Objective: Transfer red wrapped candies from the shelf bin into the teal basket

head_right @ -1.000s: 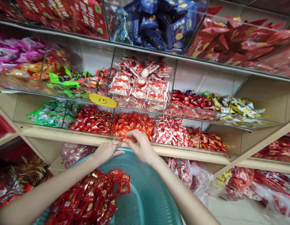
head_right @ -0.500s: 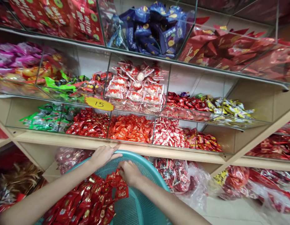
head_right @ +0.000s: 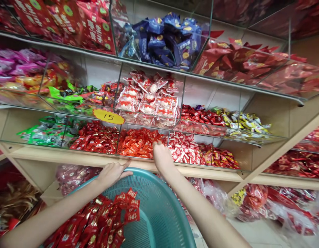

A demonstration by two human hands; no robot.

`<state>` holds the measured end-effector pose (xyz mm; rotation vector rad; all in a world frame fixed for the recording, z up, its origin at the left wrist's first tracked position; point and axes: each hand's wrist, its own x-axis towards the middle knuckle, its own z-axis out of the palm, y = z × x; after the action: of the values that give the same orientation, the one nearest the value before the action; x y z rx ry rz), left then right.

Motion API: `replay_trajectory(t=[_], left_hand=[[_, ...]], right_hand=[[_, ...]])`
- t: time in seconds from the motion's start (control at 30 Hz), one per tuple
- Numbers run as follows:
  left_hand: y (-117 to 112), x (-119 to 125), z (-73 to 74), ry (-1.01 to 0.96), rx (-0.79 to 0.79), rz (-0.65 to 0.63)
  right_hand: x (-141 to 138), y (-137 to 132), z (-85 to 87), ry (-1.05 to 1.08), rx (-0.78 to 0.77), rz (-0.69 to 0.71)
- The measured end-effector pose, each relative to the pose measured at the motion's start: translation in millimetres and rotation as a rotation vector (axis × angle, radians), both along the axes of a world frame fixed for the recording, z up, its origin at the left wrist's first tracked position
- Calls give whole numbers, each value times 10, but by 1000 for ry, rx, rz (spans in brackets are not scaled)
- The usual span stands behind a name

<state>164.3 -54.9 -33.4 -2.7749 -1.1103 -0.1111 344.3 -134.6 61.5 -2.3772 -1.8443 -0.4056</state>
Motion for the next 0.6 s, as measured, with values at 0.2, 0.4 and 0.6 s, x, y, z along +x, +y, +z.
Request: replay_trajectory(t=[0.2, 0.4, 0.6], left_hand=[[-10, 1, -2, -19, 7, 1], [-27, 5, 20, -1, 21, 2], [-36, 12, 18, 2, 6, 17]], right_hand=[[100, 187, -31, -55, -86, -126], [135, 264, -121, -22, -56, -134], [294, 140, -113, 110, 146, 13]])
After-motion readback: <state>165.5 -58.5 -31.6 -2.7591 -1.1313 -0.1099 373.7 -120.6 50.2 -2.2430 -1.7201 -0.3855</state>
